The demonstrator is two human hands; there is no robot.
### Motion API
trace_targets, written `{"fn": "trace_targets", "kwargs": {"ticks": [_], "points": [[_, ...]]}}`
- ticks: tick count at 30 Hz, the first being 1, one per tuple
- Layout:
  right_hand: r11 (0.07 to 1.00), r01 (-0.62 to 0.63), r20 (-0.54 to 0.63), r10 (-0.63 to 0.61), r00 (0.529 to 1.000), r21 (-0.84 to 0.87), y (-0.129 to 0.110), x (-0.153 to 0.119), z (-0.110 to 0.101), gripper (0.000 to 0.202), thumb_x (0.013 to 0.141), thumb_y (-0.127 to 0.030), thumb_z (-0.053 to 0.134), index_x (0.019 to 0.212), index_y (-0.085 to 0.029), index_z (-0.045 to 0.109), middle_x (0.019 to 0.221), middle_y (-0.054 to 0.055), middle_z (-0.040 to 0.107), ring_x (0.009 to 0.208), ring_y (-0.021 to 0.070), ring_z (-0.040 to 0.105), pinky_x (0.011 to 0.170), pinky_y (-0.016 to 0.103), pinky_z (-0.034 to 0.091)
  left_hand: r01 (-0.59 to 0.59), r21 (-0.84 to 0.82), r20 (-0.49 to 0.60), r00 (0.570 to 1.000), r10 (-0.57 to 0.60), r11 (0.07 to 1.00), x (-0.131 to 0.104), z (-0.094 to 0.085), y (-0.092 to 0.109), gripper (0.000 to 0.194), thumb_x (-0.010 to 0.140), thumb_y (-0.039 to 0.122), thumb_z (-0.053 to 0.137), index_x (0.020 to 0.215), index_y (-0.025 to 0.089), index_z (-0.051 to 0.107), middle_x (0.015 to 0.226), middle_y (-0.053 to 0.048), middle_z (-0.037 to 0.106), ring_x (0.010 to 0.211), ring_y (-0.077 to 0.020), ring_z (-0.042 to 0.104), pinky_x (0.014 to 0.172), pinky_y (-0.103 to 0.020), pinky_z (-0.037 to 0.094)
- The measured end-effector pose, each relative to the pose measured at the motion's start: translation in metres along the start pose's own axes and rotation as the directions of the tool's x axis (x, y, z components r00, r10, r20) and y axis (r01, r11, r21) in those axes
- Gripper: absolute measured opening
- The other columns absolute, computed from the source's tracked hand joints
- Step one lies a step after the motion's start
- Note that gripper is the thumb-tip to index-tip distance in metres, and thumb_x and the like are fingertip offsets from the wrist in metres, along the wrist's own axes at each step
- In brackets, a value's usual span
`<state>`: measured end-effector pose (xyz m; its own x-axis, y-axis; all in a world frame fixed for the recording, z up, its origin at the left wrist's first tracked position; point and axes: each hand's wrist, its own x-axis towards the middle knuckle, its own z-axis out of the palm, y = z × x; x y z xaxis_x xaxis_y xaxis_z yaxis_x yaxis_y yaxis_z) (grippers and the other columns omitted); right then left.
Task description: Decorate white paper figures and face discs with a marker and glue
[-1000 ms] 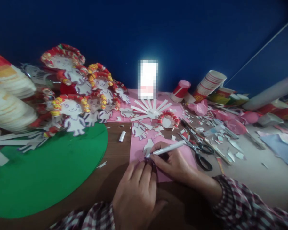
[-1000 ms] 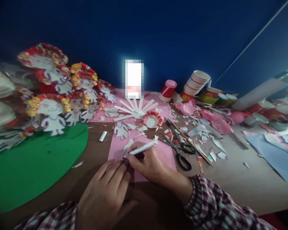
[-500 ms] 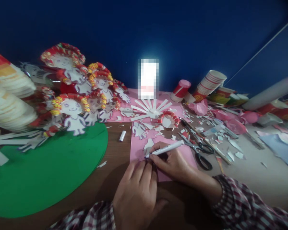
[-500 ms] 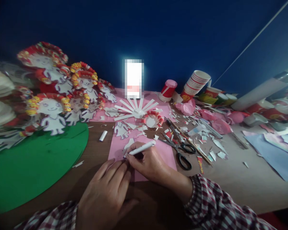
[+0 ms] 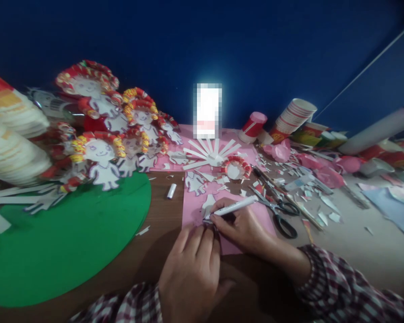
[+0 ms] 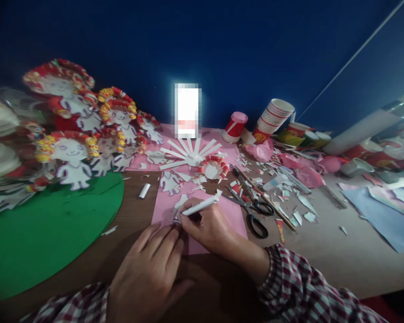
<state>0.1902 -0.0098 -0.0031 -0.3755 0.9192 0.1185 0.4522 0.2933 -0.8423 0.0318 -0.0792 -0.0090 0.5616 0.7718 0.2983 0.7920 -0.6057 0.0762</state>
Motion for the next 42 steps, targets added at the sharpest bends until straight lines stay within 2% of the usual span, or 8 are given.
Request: {"fn": "trace_targets", "kwargs": {"ticks": [22,36,42], "points": [[0.994,-0.037,-0.089,0.028,0.996,-0.102,-0.0012,0.0014,-0.0005,0.007,0.082,-0.021,0.057,0.076,-0.022,0.056,0.068,-0.002,0.06,0.061,0.0134,0.054,0.058,0.024,0.045,-0.005,-0.001,-0.012,1.0,0.005,1.0,-0.0001,-0.0005,-0.0008,0.063,0.078,0.061,0.053,0.109,0.007,0.065,0.111,-0.016,0.066,0.101,-0.0313,0.059,0.095,-0.048,0.038],[0.994,-0.056,-0.082,0.049,0.995,-0.091,-0.0001,0.0008,-0.0012,0.006,0.083,-0.021,0.056,0.077,-0.022,0.056,0.07,-0.001,0.06,0.065,0.014,0.054,0.06,0.025,0.045,-0.043,-0.01,-0.036,0.998,0.043,0.999,0.0024,-0.0021,-0.0036,0.064,0.077,0.061,0.055,0.108,0.006,0.065,0.111,-0.017,0.066,0.105,-0.0321,0.057,0.095,-0.047,0.039],[0.998,-0.052,-0.104,0.048,0.993,-0.033,-0.0016,0.0007,-0.0013,0.007,0.082,-0.02,0.056,0.076,-0.023,0.055,0.067,-0.002,0.058,0.062,0.0133,0.053,0.058,0.024,0.045,-0.021,-0.047,0.002,1.0,0.022,0.999,0.0025,-0.0018,-0.0033,0.065,0.076,0.06,0.057,0.111,0.006,0.063,0.112,-0.017,0.065,0.105,-0.0316,0.059,0.099,-0.048,0.037]]}}
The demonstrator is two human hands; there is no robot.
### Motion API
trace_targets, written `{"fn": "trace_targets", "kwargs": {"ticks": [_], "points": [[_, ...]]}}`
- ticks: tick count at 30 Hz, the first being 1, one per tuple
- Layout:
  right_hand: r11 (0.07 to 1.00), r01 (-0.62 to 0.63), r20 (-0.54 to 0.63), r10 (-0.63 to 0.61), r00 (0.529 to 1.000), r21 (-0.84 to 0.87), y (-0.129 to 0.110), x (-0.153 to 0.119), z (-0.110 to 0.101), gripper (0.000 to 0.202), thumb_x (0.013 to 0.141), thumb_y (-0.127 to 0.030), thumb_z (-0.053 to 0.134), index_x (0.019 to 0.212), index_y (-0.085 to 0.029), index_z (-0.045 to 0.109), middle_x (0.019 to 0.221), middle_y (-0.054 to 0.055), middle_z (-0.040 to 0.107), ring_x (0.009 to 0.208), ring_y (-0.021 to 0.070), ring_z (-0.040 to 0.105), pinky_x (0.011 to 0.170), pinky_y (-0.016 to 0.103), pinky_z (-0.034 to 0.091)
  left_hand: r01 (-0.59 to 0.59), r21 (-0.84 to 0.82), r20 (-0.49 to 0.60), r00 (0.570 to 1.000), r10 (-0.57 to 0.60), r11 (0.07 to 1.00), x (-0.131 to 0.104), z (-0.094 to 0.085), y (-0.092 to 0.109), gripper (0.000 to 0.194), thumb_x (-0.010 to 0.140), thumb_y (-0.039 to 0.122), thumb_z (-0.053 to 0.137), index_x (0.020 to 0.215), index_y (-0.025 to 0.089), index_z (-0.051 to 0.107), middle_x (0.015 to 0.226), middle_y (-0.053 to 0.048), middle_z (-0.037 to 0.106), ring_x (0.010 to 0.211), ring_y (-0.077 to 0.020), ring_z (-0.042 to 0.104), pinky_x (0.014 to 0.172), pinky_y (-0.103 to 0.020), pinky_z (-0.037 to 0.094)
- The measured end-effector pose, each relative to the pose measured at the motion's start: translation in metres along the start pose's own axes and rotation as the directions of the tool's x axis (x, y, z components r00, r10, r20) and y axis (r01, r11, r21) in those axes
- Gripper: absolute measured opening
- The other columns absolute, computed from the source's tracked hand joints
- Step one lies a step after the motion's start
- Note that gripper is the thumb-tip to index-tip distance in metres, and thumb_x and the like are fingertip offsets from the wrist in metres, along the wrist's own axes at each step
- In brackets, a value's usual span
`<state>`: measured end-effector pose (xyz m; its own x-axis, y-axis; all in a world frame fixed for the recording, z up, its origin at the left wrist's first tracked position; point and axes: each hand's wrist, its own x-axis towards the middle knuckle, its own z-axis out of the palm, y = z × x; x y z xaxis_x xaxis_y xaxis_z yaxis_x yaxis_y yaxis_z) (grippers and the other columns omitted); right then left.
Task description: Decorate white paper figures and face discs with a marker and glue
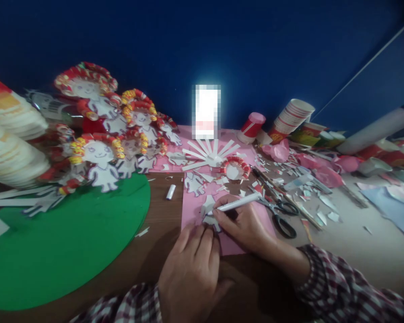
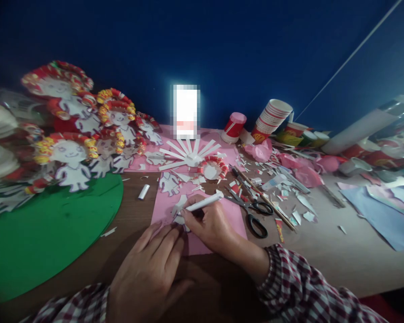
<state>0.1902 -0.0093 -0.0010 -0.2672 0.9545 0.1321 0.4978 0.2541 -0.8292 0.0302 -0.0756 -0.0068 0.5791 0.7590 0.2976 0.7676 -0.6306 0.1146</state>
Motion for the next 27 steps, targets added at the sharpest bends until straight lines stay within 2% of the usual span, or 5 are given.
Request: {"fn": "trace_targets", "kwargs": {"ticks": [9,17,27], "points": [[0.999,0.019,0.056,-0.021,0.998,0.041,0.0009,-0.0007,0.0015,0.004,0.083,-0.021,0.056,0.08,-0.02,0.059,0.071,-0.001,0.062,0.064,0.0121,0.056,0.06,0.022,0.046,-0.006,0.002,-0.016,1.0,0.006,1.0,0.0003,0.0005,0.0007,0.064,0.074,0.059,0.06,0.109,0.004,0.064,0.108,-0.018,0.066,0.1,-0.032,0.061,0.096,-0.049,0.039],[0.998,0.02,0.004,-0.02,1.0,-0.052,0.0025,0.0006,0.001,0.005,0.082,-0.022,0.058,0.078,-0.02,0.058,0.069,-0.001,0.061,0.063,0.0125,0.055,0.059,0.022,0.045,-0.004,0.001,-0.032,0.999,0.004,1.0,0.0003,0.0003,-0.0002,0.065,0.076,0.06,0.058,0.11,0.004,0.063,0.111,-0.018,0.065,0.104,-0.0324,0.06,0.097,-0.049,0.038],[1.0,-0.005,-0.049,0.003,0.999,-0.022,0.002,0.001,0.0015,0.005,0.083,-0.021,0.056,0.078,-0.022,0.058,0.072,-0.001,0.063,0.068,0.014,0.058,0.063,0.024,0.048,0.008,0.003,-0.015,1.0,-0.008,1.0,-0.0012,0.0015,0.0008,0.064,0.076,0.06,0.057,0.111,0.007,0.063,0.113,-0.017,0.065,0.105,-0.0317,0.059,0.099,-0.049,0.037]]}}
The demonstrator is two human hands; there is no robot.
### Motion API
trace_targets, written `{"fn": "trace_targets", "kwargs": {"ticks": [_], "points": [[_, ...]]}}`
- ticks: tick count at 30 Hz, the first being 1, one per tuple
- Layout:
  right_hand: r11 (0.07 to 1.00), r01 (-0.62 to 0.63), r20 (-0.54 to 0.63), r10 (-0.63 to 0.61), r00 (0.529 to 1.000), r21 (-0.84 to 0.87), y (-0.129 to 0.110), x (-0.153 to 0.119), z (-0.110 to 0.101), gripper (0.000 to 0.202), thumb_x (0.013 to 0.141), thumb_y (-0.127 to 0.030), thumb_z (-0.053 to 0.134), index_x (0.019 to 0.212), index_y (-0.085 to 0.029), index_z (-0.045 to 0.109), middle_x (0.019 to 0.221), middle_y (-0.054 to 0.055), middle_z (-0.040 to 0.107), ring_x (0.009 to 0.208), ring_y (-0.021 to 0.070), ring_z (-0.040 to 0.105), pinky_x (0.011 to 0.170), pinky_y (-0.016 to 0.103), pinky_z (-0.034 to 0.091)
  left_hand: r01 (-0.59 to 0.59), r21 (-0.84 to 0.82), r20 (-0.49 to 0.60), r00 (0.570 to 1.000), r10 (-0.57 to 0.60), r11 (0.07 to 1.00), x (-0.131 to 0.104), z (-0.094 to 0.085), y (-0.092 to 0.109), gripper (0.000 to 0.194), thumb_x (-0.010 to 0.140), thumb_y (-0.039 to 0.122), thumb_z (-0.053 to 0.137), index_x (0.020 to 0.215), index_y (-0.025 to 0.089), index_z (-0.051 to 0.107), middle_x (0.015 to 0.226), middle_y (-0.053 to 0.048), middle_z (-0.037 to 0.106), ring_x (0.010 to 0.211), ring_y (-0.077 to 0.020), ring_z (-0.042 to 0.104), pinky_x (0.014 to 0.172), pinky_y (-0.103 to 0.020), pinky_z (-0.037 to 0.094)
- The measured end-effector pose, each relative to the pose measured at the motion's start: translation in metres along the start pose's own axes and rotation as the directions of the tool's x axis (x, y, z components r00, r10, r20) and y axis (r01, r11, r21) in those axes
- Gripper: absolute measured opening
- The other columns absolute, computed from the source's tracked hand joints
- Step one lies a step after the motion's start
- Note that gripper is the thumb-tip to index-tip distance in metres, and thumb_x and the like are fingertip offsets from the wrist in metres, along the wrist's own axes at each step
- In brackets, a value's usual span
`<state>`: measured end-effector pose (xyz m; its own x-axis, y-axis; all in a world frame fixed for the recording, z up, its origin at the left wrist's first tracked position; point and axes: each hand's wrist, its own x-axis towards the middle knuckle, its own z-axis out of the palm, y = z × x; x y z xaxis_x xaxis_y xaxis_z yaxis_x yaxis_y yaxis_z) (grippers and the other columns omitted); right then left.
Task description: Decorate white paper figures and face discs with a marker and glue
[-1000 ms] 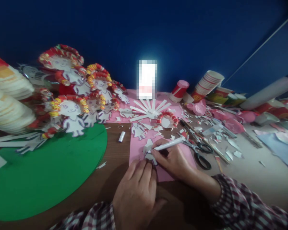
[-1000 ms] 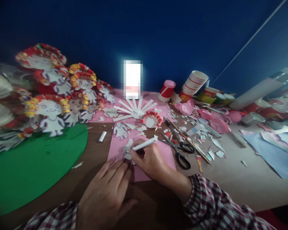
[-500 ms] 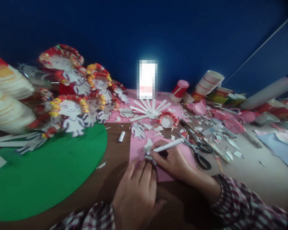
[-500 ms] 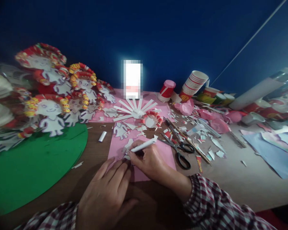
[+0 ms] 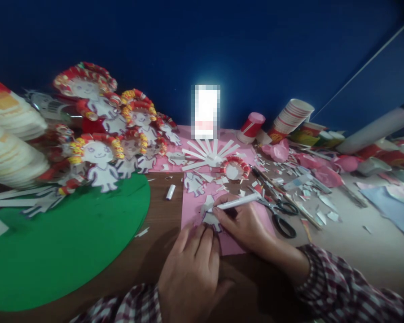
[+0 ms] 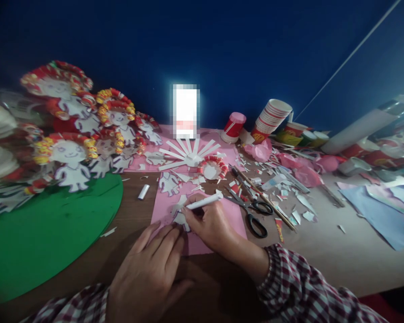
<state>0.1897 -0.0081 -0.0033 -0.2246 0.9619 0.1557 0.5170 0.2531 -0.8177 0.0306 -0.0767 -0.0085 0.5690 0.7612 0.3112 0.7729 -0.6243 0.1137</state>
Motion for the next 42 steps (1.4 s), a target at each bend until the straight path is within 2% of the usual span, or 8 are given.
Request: {"fn": "trace_targets", "kwargs": {"ticks": [11,25,31,36,39,42], "points": [[1.0,0.008,0.024,-0.007,1.0,-0.03,-0.001,0.0001,-0.0012,0.006,0.083,-0.02,0.056,0.078,-0.021,0.059,0.072,-0.001,0.063,0.067,0.0137,0.058,0.063,0.023,0.047,-0.011,0.003,-0.01,1.0,0.011,1.0,0.0006,-0.0013,0.0003,0.067,0.074,0.06,0.059,0.11,0.005,0.063,0.112,-0.018,0.065,0.104,-0.0328,0.06,0.097,-0.05,0.039],[0.999,0.029,-0.001,-0.029,1.0,-0.027,-0.0003,0.0022,-0.0009,0.003,0.083,-0.021,0.056,0.084,-0.021,0.058,0.077,0.0,0.064,0.071,0.0147,0.061,0.067,0.025,0.049,0.006,-0.012,-0.02,1.0,-0.006,1.0,0.0004,0.0,0.0005,0.065,0.075,0.06,0.059,0.11,0.006,0.064,0.113,-0.017,0.065,0.105,-0.0318,0.059,0.098,-0.049,0.038],[1.0,0.008,0.003,-0.008,1.0,-0.009,-0.0001,0.0023,-0.0003,0.003,0.083,-0.022,0.057,0.084,-0.021,0.059,0.078,0.001,0.064,0.073,0.0152,0.06,0.068,0.026,0.05,-0.014,-0.006,0.01,1.0,0.014,1.0,0.0017,-0.0025,-0.0004,0.065,0.075,0.059,0.059,0.111,0.005,0.064,0.113,-0.018,0.065,0.104,-0.0324,0.06,0.097,-0.05,0.039],[0.999,-0.029,-0.002,0.03,1.0,0.043,-0.0056,0.0013,-0.0013,0.003,0.082,-0.021,0.054,0.081,-0.021,0.057,0.072,0.0,0.061,0.066,0.0142,0.057,0.061,0.024,0.049,-0.01,0.0,0.013,1.0,0.01,1.0,0.0019,-0.0031,-0.0004,0.064,0.074,0.059,0.061,0.108,0.005,0.065,0.11,-0.017,0.066,0.101,-0.0319,0.061,0.096,-0.049,0.041],[0.998,-0.034,0.026,0.032,0.999,0.048,-0.0065,-0.0002,-0.0013,0.007,0.081,-0.019,0.054,0.075,-0.021,0.056,0.066,-0.002,0.058,0.061,0.0127,0.054,0.057,0.023,0.046,0.0,0.004,0.005,1.0,0.0,1.0,0.0022,-0.0032,0.0004,0.065,0.073,0.06,0.061,0.108,0.005,0.065,0.109,-0.017,0.067,0.099,-0.0319,0.062,0.095,-0.049,0.042],[0.997,-0.021,0.078,0.015,0.997,0.073,-0.0047,-0.0014,-0.0007,0.006,0.081,-0.019,0.055,0.077,-0.022,0.057,0.068,-0.003,0.059,0.062,0.012,0.056,0.058,0.022,0.045,0.002,0.006,0.001,1.0,-0.002,1.0,0.0025,-0.0027,0.0008,0.065,0.072,0.06,0.062,0.107,0.005,0.065,0.108,-0.018,0.067,0.099,-0.0323,0.062,0.095,-0.049,0.042]]}}
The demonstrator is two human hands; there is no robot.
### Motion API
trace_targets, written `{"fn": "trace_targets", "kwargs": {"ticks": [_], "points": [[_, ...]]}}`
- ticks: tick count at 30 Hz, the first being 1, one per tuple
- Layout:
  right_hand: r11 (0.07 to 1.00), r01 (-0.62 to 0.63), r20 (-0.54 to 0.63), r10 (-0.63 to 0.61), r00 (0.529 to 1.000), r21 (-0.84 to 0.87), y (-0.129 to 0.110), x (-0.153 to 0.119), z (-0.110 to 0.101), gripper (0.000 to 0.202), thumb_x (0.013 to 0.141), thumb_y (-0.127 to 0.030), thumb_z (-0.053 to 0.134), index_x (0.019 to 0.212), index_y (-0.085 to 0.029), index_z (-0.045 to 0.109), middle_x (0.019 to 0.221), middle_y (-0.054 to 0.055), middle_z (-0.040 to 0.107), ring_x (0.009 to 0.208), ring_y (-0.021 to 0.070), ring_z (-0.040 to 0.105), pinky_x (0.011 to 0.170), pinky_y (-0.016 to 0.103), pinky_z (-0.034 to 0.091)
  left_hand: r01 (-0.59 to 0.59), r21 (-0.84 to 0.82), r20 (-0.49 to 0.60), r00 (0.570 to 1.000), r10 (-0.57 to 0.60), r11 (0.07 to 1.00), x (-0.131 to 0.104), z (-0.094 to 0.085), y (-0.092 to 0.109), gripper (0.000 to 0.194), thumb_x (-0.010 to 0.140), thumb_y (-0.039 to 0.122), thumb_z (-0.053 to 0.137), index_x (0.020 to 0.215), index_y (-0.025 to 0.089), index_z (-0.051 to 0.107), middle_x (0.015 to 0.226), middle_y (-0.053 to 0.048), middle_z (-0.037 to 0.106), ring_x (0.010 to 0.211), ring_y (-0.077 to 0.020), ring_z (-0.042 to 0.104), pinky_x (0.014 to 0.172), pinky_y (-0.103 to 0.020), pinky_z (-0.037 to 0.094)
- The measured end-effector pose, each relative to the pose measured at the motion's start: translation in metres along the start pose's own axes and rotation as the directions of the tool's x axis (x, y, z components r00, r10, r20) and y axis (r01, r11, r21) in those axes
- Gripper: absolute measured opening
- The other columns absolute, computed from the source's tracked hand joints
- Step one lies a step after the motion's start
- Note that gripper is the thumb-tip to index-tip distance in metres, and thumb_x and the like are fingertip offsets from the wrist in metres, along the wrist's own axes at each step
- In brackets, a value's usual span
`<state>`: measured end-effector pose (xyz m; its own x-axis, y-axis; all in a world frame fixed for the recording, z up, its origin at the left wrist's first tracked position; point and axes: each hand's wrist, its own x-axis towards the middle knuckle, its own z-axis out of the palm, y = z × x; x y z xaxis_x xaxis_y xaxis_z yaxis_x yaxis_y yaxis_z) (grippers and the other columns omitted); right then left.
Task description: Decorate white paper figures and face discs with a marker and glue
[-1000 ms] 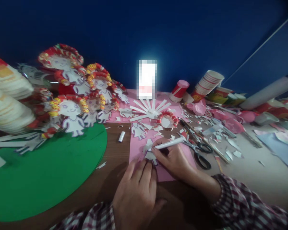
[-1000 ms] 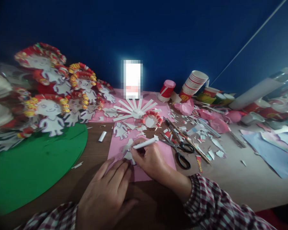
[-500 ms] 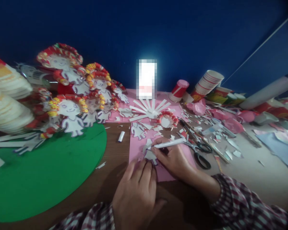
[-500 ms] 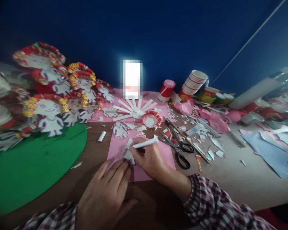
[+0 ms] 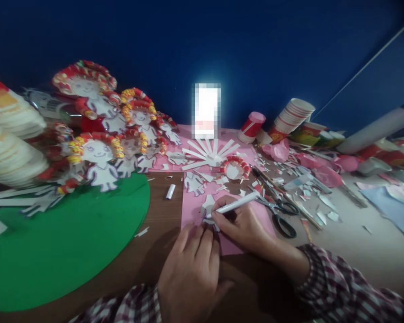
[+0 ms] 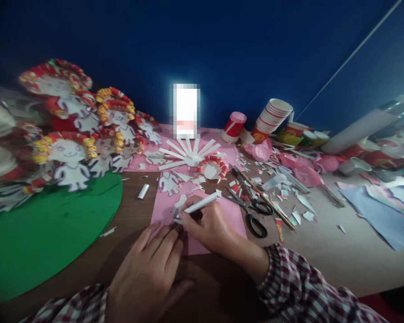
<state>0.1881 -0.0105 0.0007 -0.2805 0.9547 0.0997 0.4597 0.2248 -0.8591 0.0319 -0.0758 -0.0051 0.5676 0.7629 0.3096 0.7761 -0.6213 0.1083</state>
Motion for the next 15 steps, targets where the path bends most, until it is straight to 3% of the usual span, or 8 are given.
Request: {"fn": "trace_targets", "kwargs": {"ticks": [15], "points": [[0.999,0.036,0.04,-0.036,0.999,-0.011,0.0049,-0.0002,0.0011,0.003,0.081,-0.019,0.056,0.081,-0.021,0.059,0.073,-0.001,0.063,0.066,0.0125,0.058,0.062,0.023,0.047,0.0,0.007,0.005,1.0,0.0,1.0,-0.0011,0.0009,-0.0001,0.064,0.074,0.059,0.06,0.107,0.005,0.065,0.109,-0.018,0.066,0.1,-0.0323,0.061,0.095,-0.049,0.041]]}}
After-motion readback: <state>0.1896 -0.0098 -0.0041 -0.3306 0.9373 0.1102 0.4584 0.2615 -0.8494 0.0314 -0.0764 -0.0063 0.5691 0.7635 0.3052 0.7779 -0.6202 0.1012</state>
